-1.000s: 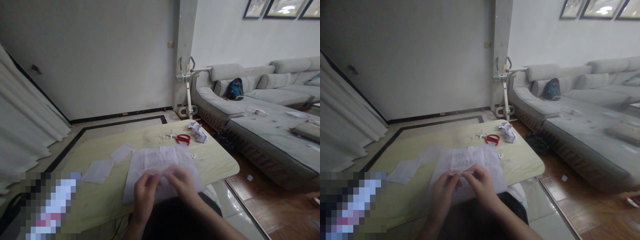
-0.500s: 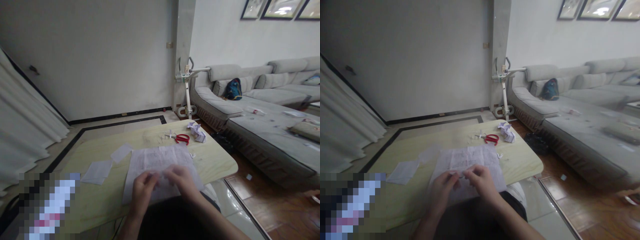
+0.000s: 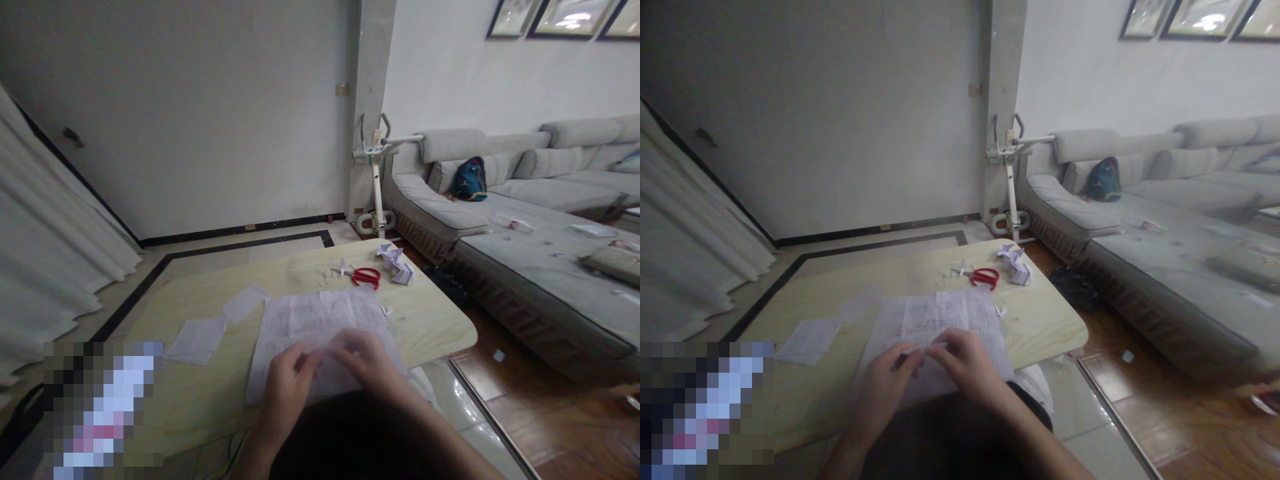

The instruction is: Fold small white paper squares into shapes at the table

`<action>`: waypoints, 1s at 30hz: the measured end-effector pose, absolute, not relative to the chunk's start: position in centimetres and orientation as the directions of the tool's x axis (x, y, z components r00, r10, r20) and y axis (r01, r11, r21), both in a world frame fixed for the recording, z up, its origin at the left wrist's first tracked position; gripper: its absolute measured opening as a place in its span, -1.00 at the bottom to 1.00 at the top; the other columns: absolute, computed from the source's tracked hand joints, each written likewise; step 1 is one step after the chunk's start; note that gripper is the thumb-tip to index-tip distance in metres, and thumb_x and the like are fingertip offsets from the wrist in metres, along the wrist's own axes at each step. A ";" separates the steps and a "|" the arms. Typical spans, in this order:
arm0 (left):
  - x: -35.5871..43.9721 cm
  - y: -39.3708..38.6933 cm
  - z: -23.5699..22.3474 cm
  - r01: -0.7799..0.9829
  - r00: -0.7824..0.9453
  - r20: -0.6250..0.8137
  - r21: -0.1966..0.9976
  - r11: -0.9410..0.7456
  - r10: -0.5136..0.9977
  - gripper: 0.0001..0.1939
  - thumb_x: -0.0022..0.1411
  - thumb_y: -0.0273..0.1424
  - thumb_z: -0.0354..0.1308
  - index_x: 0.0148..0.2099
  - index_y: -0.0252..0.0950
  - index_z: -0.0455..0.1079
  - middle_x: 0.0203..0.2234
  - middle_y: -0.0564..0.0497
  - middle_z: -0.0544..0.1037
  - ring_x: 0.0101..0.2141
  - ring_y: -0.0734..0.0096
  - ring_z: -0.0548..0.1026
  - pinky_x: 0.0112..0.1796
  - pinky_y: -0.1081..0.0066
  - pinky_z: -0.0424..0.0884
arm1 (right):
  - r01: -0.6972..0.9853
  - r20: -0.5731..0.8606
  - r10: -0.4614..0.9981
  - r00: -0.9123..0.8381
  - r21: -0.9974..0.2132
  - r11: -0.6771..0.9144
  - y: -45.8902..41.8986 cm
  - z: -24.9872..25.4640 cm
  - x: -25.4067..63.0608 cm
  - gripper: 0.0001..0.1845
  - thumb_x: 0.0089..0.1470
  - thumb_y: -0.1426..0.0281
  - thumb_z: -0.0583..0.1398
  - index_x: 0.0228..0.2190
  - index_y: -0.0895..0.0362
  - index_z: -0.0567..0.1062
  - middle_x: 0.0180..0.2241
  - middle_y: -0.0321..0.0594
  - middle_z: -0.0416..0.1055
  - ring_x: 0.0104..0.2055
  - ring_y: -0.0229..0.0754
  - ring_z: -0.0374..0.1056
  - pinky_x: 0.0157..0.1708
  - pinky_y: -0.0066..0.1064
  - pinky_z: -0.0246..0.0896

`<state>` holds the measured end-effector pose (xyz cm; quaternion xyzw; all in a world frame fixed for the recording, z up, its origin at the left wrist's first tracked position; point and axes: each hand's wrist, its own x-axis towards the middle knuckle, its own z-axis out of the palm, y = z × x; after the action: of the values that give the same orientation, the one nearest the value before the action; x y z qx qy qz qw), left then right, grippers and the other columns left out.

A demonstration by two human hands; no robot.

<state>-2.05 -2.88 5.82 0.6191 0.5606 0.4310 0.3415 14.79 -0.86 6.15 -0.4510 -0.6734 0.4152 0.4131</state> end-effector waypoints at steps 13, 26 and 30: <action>-1.8 -3.3 7.5 0.296 0.060 0.091 0.949 -0.105 0.994 -0.74 0.18 -0.19 0.16 -0.33 -0.27 0.54 -0.60 0.03 0.56 -0.55 0.37 0.48 -0.49 0.48 0.39 | 0.300 0.331 0.896 -0.295 -0.858 0.416 -1.0 7.7 16.5 -0.84 0.10 0.33 0.25 -0.27 0.10 0.59 -0.42 -0.23 0.49 -0.39 -0.19 0.36 -0.38 -0.38 0.25; -1.4 -3.4 7.3 0.243 -0.070 0.125 0.964 -0.105 0.990 -0.75 0.20 -0.21 0.13 -0.29 -0.26 0.51 -0.61 0.07 0.53 -0.58 0.41 0.46 -0.52 0.49 0.38 | -0.096 0.153 0.974 -0.169 -0.986 0.138 -1.1 6.7 14.8 -0.73 -0.07 0.40 0.32 -0.25 0.11 0.48 -0.37 -0.27 0.47 -0.38 -0.21 0.41 -0.39 -0.39 0.32; -1.3 -3.5 7.5 0.315 -0.068 0.171 0.939 -0.141 0.983 -0.76 0.23 -0.23 0.10 -0.31 -0.25 0.51 -0.61 0.06 0.53 -0.57 0.39 0.47 -0.51 0.49 0.37 | -0.098 0.140 0.974 -0.178 -0.987 0.124 -1.2 6.6 14.7 -0.76 -0.04 0.41 0.29 -0.25 0.11 0.47 -0.39 -0.28 0.45 -0.42 -0.24 0.37 -0.42 -0.41 0.30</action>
<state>-1.33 -3.55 7.46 0.5858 0.5538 0.4769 0.3503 14.74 -1.21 6.59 -0.3952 -0.5544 0.5307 0.5048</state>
